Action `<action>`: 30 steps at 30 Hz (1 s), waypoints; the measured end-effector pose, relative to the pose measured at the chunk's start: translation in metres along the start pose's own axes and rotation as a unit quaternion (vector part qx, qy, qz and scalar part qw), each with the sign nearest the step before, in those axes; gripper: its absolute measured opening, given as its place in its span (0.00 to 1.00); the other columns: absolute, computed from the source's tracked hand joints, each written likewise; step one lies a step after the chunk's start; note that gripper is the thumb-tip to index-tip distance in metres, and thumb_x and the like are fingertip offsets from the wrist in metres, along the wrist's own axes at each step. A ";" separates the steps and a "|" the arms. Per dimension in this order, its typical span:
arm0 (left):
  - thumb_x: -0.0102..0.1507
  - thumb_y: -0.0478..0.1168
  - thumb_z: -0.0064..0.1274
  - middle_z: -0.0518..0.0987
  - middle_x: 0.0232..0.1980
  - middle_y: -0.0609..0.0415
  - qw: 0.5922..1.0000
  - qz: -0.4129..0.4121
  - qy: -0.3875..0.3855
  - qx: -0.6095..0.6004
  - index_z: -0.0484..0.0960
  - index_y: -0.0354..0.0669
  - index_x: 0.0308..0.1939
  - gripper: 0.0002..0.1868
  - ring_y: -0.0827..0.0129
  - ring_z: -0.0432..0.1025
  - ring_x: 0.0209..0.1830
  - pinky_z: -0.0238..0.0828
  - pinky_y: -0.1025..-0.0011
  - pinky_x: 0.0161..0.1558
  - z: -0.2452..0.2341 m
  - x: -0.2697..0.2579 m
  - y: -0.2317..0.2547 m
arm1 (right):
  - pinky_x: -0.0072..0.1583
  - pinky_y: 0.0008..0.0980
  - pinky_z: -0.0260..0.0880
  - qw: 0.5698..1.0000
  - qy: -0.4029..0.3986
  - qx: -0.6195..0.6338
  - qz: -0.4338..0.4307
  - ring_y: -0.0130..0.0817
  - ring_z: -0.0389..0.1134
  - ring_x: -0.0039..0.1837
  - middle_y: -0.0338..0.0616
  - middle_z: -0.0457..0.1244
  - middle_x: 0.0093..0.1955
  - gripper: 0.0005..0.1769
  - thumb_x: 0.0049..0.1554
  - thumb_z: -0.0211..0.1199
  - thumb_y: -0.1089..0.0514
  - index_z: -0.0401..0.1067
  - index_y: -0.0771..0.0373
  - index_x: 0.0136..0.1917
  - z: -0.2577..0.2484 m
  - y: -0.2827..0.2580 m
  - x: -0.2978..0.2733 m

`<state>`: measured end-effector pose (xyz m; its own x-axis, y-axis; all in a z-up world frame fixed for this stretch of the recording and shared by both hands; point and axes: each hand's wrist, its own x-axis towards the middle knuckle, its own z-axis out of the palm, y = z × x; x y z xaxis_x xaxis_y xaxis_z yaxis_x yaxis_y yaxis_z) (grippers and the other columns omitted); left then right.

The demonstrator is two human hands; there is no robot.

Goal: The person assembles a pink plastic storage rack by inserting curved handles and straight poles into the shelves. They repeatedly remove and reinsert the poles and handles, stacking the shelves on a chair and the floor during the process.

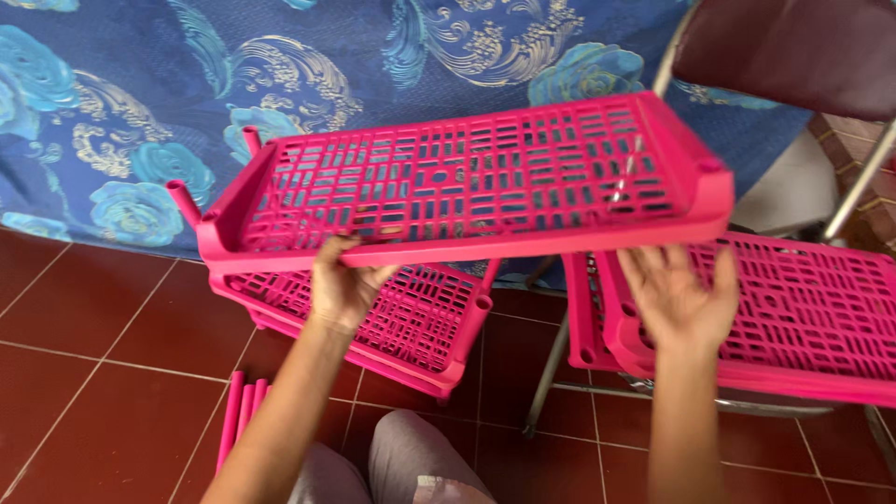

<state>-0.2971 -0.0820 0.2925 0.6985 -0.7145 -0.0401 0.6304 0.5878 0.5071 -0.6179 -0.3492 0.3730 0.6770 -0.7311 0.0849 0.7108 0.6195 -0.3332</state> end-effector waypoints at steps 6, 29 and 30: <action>0.68 0.40 0.50 0.78 0.49 0.36 0.995 -0.049 -0.066 -0.059 0.70 0.32 0.47 0.12 0.48 0.78 0.53 0.78 0.57 0.55 0.051 -0.009 -0.072 | 0.80 0.56 0.49 0.990 -0.123 0.064 -0.016 0.51 0.50 0.83 0.55 0.56 0.78 0.37 0.53 0.52 0.60 0.59 0.63 0.77 -0.025 0.046 -0.052; 0.63 0.68 0.47 0.81 0.57 0.40 0.950 -0.227 -0.159 0.146 0.69 0.44 0.66 0.39 0.49 0.81 0.48 0.84 0.53 0.43 0.130 -0.009 -0.205 | 0.68 0.53 0.71 0.941 0.178 -0.154 -0.242 0.52 0.72 0.67 0.51 0.67 0.66 0.35 0.48 0.58 0.70 0.65 0.65 0.71 -0.125 -0.175 -0.029; 0.64 0.69 0.45 0.82 0.55 0.38 0.953 -0.232 -0.147 0.125 0.69 0.45 0.65 0.37 0.49 0.81 0.46 0.84 0.54 0.42 0.132 -0.006 -0.213 | 0.68 0.52 0.71 0.942 0.189 -0.144 -0.236 0.52 0.72 0.67 0.51 0.67 0.66 0.35 0.48 0.58 0.71 0.66 0.65 0.70 -0.134 -0.183 -0.026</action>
<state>-0.4801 -0.2533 0.2988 0.2164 -0.9725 -0.0862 0.7227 0.1002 0.6838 -0.7913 -0.4819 0.3066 0.1434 -0.9891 -0.0346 0.7978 0.1363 -0.5873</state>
